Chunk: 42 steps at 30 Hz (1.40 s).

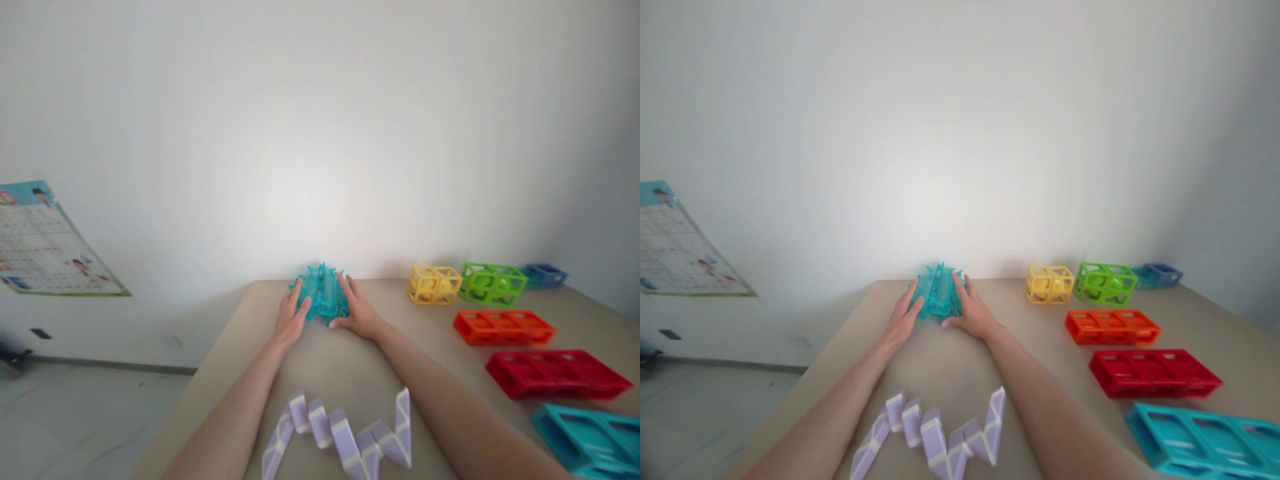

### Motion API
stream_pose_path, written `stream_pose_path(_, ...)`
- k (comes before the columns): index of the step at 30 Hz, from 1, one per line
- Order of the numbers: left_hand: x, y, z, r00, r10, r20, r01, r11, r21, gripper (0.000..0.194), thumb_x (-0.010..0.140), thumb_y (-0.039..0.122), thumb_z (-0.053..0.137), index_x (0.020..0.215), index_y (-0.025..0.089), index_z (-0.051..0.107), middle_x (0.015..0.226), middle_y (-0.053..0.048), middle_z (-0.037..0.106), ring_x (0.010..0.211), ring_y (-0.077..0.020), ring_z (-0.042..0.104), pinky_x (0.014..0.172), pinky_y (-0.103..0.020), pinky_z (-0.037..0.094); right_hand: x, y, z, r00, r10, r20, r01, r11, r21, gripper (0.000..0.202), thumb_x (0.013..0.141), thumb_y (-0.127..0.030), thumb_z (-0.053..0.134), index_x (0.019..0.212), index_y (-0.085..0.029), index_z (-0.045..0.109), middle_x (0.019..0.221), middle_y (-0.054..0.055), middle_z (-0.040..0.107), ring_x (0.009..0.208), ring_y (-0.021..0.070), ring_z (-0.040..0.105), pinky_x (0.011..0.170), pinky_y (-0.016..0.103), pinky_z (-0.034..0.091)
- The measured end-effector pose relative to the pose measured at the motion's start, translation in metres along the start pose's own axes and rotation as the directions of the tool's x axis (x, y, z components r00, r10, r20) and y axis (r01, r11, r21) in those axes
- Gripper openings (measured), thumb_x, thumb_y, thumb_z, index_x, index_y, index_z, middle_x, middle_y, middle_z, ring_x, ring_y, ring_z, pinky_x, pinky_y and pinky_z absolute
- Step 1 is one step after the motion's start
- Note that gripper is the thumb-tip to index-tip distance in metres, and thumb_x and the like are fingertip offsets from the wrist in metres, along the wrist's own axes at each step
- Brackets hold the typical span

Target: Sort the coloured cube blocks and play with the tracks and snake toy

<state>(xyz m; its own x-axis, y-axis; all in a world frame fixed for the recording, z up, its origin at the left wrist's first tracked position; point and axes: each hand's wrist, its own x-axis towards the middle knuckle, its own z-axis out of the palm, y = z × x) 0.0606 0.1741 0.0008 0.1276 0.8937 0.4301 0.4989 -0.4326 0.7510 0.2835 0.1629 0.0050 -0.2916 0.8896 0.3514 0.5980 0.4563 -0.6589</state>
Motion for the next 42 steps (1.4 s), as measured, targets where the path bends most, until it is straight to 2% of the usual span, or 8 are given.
stream_pose_path(13,-0.001,0.007,-0.003,0.994,0.017,-0.109,-0.018,1.000,-0.001,0.053,0.092,0.045,0.044,0.139,0.022,0.045,0.145,-0.010,0.044,0.140,-0.0260,0.029,0.116,-0.048,0.014,0.001,0.003,-0.002,0.995,0.064,-0.070,-0.053,0.988,0.142,0.133,0.052,-0.064,0.079,0.152,-0.025,-0.001,0.157,0.015,-0.013,0.144,0.0326,-0.006,0.113,0.049,0.017)
stream_pose_path(17,-0.012,0.017,-0.016,0.929,0.099,-0.356,-0.141,0.986,-0.093,0.045,0.089,0.044,0.049,0.124,0.018,0.057,0.135,-0.013,0.052,0.134,-0.0278,0.036,0.113,-0.047,0.023,-0.004,0.002,-0.006,0.919,0.180,-0.350,-0.047,0.933,0.356,0.117,0.053,-0.062,0.079,0.149,-0.026,0.022,0.156,0.014,0.012,0.143,0.0326,0.012,0.111,0.049,0.024)
stream_pose_path(22,-0.040,0.051,-0.028,0.970,0.188,0.152,-0.119,0.919,-0.375,0.043,0.085,0.050,0.052,0.062,0.015,0.063,0.062,-0.006,0.062,0.066,-0.0178,0.062,0.070,-0.031,0.051,-0.017,0.011,-0.015,0.698,0.436,-0.569,-0.069,0.831,0.552,0.074,0.076,-0.067,0.054,0.134,-0.023,0.040,0.130,0.013,0.047,0.106,0.0249,0.053,0.080,0.035,0.047)
stream_pose_path(25,-0.051,0.072,-0.022,0.830,0.260,0.494,-0.015,0.895,-0.447,0.054,0.075,0.065,0.058,0.067,0.013,0.067,0.059,-0.007,0.065,0.049,-0.0150,0.059,0.048,-0.026,0.047,-0.034,0.009,-0.020,0.728,0.478,-0.492,-0.079,0.771,0.632,0.059,0.080,-0.066,0.046,0.116,-0.020,0.051,0.092,0.006,0.058,0.066,0.0152,0.053,0.052,0.025,0.040)
stream_pose_path(31,-0.053,0.082,-0.013,0.215,0.255,0.943,0.427,0.843,-0.326,0.068,0.048,0.047,0.087,0.105,0.016,0.067,0.096,-0.010,0.071,0.082,-0.0186,0.066,0.064,-0.024,0.053,-0.097,-0.032,-0.036,0.949,0.264,-0.174,-0.078,0.730,0.679,0.044,0.081,-0.059,0.056,0.085,-0.016,0.064,0.066,0.001,0.055,0.052,0.0104,0.043,0.047,0.023,0.032)
stream_pose_path(34,-0.053,0.077,-0.014,0.187,0.238,0.953,0.505,0.809,-0.301,0.064,0.047,0.033,0.091,0.104,0.018,0.066,0.099,-0.007,0.070,0.086,-0.0178,0.066,0.066,-0.024,0.054,-0.120,-0.057,-0.050,0.983,-0.077,0.167,-0.040,0.798,0.602,0.054,0.071,-0.066,0.063,0.089,-0.015,0.069,0.080,0.006,0.065,0.069,0.0164,0.055,0.064,0.028,0.043)
stream_pose_path(37,-0.052,0.072,-0.015,0.168,0.226,0.960,0.546,0.789,-0.281,0.060,0.047,0.031,0.091,0.099,0.016,0.066,0.094,-0.006,0.071,0.082,-0.0170,0.066,0.065,-0.024,0.054,-0.125,-0.069,-0.056,0.867,-0.305,0.393,0.070,0.857,0.510,0.053,0.063,-0.062,0.073,0.089,-0.016,0.071,0.092,0.007,0.066,0.084,0.0202,0.059,0.074,0.030,0.044)
stream_pose_path(42,-0.050,0.069,-0.020,0.226,0.191,0.955,0.598,0.747,-0.291,0.048,0.059,0.035,0.085,0.099,0.014,0.068,0.090,-0.007,0.072,0.070,-0.0149,0.066,0.059,-0.023,0.052,-0.116,-0.058,-0.044,0.967,-0.065,0.246,-0.049,0.901,0.430,0.043,0.075,-0.057,0.067,0.067,-0.014,0.065,0.064,0.001,0.058,0.058,0.0115,0.048,0.056,0.024,0.036)
